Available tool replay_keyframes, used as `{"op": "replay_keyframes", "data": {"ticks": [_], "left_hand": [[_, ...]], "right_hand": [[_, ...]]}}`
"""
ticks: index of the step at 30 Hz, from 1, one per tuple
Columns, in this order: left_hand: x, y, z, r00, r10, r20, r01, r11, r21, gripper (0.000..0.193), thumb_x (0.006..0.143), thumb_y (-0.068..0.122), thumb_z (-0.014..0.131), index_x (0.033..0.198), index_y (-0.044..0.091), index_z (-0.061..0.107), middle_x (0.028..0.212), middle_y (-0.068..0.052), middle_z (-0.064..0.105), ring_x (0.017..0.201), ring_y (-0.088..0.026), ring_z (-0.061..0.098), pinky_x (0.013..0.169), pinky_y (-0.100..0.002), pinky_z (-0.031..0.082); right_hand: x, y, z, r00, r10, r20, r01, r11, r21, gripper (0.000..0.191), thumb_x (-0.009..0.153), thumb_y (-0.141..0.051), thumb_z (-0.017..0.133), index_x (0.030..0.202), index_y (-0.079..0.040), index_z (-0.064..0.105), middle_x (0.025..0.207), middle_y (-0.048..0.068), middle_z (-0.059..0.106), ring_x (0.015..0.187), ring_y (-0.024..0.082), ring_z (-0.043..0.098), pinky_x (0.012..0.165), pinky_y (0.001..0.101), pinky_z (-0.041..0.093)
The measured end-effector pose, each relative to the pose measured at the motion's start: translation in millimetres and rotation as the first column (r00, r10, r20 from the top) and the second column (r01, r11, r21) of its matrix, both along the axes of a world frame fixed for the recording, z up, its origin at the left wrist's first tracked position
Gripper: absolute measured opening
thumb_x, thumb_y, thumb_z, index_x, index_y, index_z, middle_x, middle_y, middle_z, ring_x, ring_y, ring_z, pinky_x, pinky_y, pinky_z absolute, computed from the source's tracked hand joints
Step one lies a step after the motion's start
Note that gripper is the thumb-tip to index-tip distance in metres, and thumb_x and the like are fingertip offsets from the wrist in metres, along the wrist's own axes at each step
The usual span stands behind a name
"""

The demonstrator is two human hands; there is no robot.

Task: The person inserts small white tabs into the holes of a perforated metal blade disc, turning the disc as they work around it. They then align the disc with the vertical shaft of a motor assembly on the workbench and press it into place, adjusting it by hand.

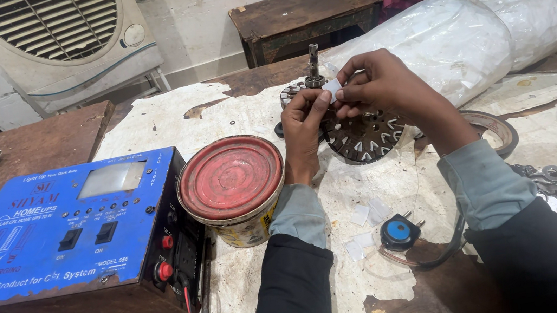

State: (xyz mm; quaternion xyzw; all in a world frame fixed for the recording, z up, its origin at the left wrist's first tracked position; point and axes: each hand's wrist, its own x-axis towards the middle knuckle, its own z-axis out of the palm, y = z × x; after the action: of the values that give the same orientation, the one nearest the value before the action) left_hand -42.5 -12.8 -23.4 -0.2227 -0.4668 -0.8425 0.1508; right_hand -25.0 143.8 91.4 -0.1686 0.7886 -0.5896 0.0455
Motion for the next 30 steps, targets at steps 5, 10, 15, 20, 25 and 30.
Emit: {"op": "replay_keyframes", "data": {"ticks": [5, 10, 15, 20, 25, 30], "left_hand": [[4.0, -0.7, 4.0, 0.999, 0.035, 0.03, -0.033, 0.999, -0.036, 0.024, 0.094, 0.029, 0.077, 0.101, 0.005, 0.075, 0.087, -0.001, 0.071, 0.081, -0.008, 0.065, 0.075, -0.023, 0.054], [4.0, 1.3, 0.8, 0.998, 0.058, -0.001, -0.058, 0.995, -0.085, 0.027, 0.091, 0.023, 0.078, 0.111, 0.006, 0.071, 0.097, 0.0, 0.065, 0.081, -0.007, 0.061, 0.074, -0.023, 0.055], [-1.4, 3.6, -6.4, 0.996, 0.083, -0.029, -0.087, 0.981, -0.175, 0.04, 0.089, 0.014, 0.078, 0.127, 0.006, 0.066, 0.105, 0.002, 0.055, 0.083, -0.005, 0.051, 0.077, -0.022, 0.052], [-7.4, 3.4, -9.7, 1.0, 0.025, 0.016, -0.023, 0.99, -0.138, 0.037, 0.092, 0.015, 0.074, 0.127, 0.006, 0.066, 0.107, -0.002, 0.061, 0.093, -0.008, 0.061, 0.082, -0.024, 0.055], [-11.6, 5.5, -10.6, 0.996, 0.065, 0.056, -0.057, 0.988, -0.145, 0.039, 0.095, 0.023, 0.073, 0.128, 0.006, 0.063, 0.105, -0.002, 0.064, 0.096, -0.009, 0.063, 0.085, -0.024, 0.055], [-9.4, 4.5, -14.0, 0.999, 0.034, 0.025, -0.03, 0.985, -0.17, 0.033, 0.101, 0.028, 0.07, 0.119, 0.0, 0.069, 0.094, -0.001, 0.067, 0.084, -0.007, 0.062, 0.073, -0.024, 0.054]], "right_hand": [[-4.6, 8.6, -1.7, 0.996, -0.073, -0.06, 0.08, 0.99, 0.119, 0.027, 0.092, -0.006, 0.07, 0.115, 0.008, 0.07, 0.087, 0.015, 0.076, 0.072, 0.016, 0.074, 0.06, 0.0248, 0.059], [-19.0, 53.8, -6.6, 0.97, -0.175, -0.167, 0.201, 0.967, 0.155, 0.03, 0.092, -0.014, 0.075, 0.114, 0.007, 0.073, 0.086, 0.012, 0.075, 0.065, 0.014, 0.068, 0.057, 0.026, 0.055], [-25.0, 117.6, -14.1, 0.864, -0.447, -0.232, 0.498, 0.825, 0.267, 0.024, 0.087, -0.011, 0.079, 0.105, 0.005, 0.076, 0.087, 0.014, 0.074, 0.069, 0.02, 0.07, 0.061, 0.0321, 0.058], [-17.9, 122.7, -12.3, 0.879, -0.467, -0.099, 0.412, 0.635, 0.653, 0.016, 0.085, -0.008, 0.078, 0.095, 0.004, 0.081, 0.081, 0.017, 0.078, 0.068, 0.026, 0.074, 0.064, 0.0362, 0.06], [2.9, 96.2, -5.9, 0.858, -0.502, -0.105, 0.367, 0.457, 0.81, 0.018, 0.083, -0.013, 0.081, 0.094, 0.0, 0.082, 0.082, 0.016, 0.078, 0.069, 0.024, 0.074, 0.067, 0.0353, 0.057], [7.3, 91.5, -4.6, 0.881, -0.471, 0.045, 0.236, 0.521, 0.82, 0.02, 0.081, -0.013, 0.082, 0.091, 0.005, 0.082, 0.08, 0.014, 0.08, 0.068, 0.021, 0.074, 0.068, 0.0318, 0.058]]}}
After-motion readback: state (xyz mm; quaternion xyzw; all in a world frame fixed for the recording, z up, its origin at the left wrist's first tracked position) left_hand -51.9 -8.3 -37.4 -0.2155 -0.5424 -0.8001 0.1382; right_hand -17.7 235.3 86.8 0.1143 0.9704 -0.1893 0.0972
